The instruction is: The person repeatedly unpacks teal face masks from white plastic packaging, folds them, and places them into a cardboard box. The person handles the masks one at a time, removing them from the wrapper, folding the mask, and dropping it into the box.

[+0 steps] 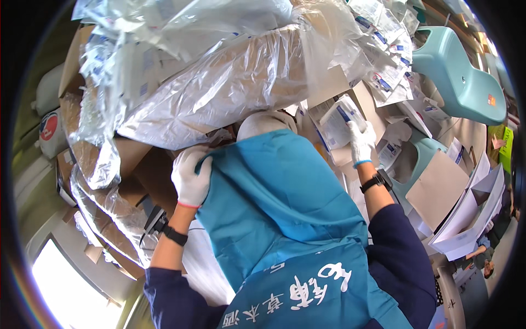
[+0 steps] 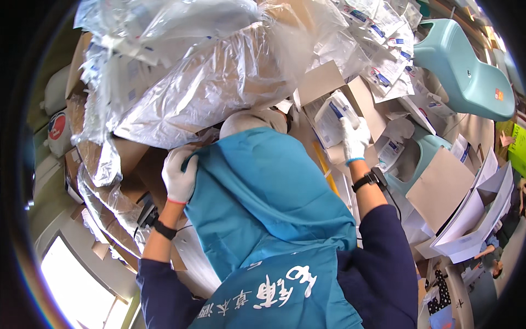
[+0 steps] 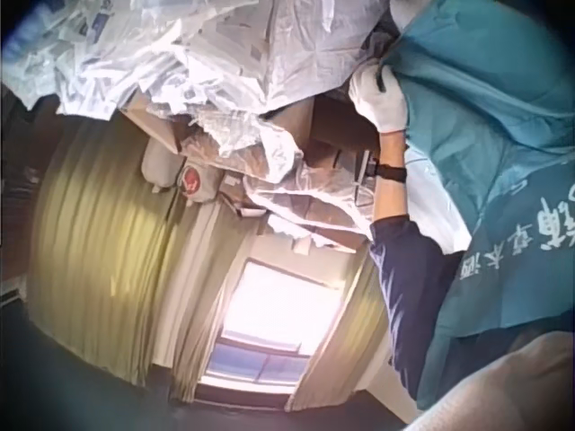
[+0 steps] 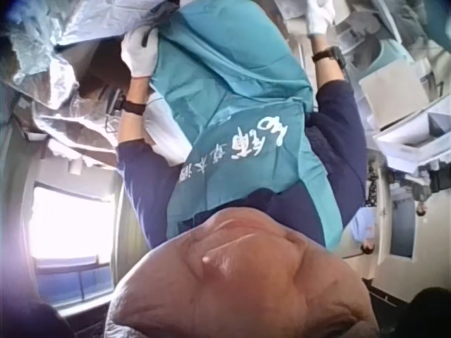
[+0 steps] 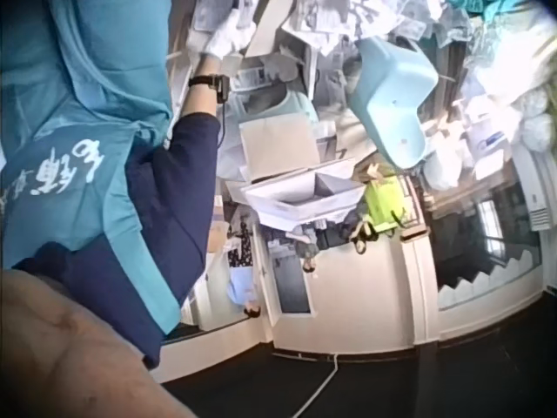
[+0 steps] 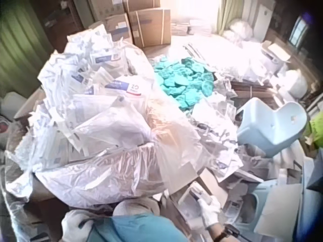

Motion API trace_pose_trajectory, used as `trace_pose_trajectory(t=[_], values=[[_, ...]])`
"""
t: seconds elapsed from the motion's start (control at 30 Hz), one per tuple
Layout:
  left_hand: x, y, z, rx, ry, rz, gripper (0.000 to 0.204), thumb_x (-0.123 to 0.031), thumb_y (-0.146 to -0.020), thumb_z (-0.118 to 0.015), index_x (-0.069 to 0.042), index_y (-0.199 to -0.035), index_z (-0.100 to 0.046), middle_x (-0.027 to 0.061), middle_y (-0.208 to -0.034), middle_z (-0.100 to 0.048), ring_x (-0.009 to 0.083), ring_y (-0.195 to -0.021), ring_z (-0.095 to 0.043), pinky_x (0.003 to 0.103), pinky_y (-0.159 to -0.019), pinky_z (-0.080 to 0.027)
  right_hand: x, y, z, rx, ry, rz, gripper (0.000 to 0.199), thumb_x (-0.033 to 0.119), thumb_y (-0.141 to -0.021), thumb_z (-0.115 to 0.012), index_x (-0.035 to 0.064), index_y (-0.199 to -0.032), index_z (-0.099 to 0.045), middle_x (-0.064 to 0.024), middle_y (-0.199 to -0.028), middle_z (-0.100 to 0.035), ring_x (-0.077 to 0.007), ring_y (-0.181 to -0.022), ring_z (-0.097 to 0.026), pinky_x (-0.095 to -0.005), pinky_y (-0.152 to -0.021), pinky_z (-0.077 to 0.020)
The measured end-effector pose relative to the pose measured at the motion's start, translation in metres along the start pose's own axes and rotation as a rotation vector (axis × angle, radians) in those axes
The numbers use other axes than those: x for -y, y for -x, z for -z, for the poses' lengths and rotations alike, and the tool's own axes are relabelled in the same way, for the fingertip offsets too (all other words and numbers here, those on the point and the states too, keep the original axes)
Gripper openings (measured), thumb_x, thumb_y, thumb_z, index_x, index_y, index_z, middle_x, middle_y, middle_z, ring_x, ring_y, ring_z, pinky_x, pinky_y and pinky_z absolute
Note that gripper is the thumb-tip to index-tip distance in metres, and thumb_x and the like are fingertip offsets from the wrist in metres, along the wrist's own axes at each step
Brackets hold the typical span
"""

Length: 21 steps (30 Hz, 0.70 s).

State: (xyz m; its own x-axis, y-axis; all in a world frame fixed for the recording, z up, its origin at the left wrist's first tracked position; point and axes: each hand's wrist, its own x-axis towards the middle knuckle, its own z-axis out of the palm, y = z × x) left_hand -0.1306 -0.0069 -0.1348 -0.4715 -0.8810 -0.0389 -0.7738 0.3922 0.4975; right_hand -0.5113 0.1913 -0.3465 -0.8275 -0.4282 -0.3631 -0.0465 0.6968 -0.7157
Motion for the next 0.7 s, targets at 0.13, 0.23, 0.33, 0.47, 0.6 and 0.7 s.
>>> trace_pose_trajectory(t=[0.13,0.23,0.33,0.47,0.6,0.7], values=[[-0.001,0.006,-0.012,-0.104,-0.01,-0.021,0.008,-0.014,-0.084,-0.068,-0.006,-0.087,-0.066,0.012,-0.086,-0.067,0.0347,-0.083,-0.063,0.043,-0.077,-0.048,0.063,0.033,0.047,-0.014,-0.462,0.06,0.024,0.019,-0.09,-0.073,0.0036,-0.108,-0.067,-0.0039,-0.099,-0.069,-0.0127,-0.088,-0.061,-0.0291,-0.082,-0.0492],[-0.001,0.004,-0.009,-0.259,0.091,0.065,0.013,-0.015,-0.09,-0.066,-0.002,-0.092,-0.067,0.0164,-0.088,-0.067,0.0354,-0.084,-0.065,0.041,-0.078,-0.05,0.106,0.04,0.069,0.039,-1.002,0.021,0.021,0.011,-0.097,-0.065,0.0034,-0.117,-0.066,-0.0064,-0.114,-0.069,-0.0163,-0.098,-0.065,-0.0335,-0.091,-0.0518],[-0.02,-0.021,0.017,-0.562,0.209,0.107,0.02,-0.017,-0.098,-0.059,0.001,-0.093,-0.065,0.0182,-0.084,-0.065,0.0258,-0.076,-0.063,0.035,-0.076,-0.05,0.142,0.05,0.098,0.297,-1.329,-0.117,0.034,0.019,-0.099,-0.063,0.0029,-0.129,-0.058,-0.0105,-0.12,-0.066,-0.0231,-0.104,-0.066,-0.0376,-0.093,-0.0539],[-0.002,-0.041,0.043,-0.673,0.005,-0.018,0.024,-0.026,-0.094,-0.064,-0.004,-0.103,-0.068,0.0173,-0.095,-0.069,0.0327,-0.09,-0.067,0.039,-0.084,-0.051,0.177,0.077,0.121,0.945,-1.468,-0.182,0.039,0.026,-0.099,-0.062,0.0061,-0.132,-0.055,-0.0115,-0.123,-0.065,-0.0262,-0.112,-0.064,-0.0421,-0.096,-0.0547],[0.009,-0.005,0.044,-0.356,-0.161,0.058,0.04,-0.034,-0.085,-0.07,-0.009,-0.116,-0.066,0.0169,-0.115,-0.066,0.0368,-0.11,-0.062,0.044,-0.096,-0.048,0.226,0.181,0.094,1.069,-1.176,-0.235,0.043,0.025,-0.099,-0.061,0.0051,-0.137,-0.053,-0.0108,-0.129,-0.063,-0.0248,-0.114,-0.064,-0.0443,-0.095,-0.0559],[-0.02,0.038,0.06,-0.298,0.42,0.17,0.021,-0.023,-0.091,-0.068,-0.005,-0.101,-0.072,0.0157,-0.099,-0.07,0.0282,-0.092,-0.069,0.036,-0.083,-0.053,0.203,0.225,0.063,1.107,-0.848,-0.134,0.039,0.018,-0.1,-0.059,0.0028,-0.136,-0.055,-0.0104,-0.129,-0.064,-0.0195,-0.11,-0.066,-0.0365,-0.086,-0.0592]])
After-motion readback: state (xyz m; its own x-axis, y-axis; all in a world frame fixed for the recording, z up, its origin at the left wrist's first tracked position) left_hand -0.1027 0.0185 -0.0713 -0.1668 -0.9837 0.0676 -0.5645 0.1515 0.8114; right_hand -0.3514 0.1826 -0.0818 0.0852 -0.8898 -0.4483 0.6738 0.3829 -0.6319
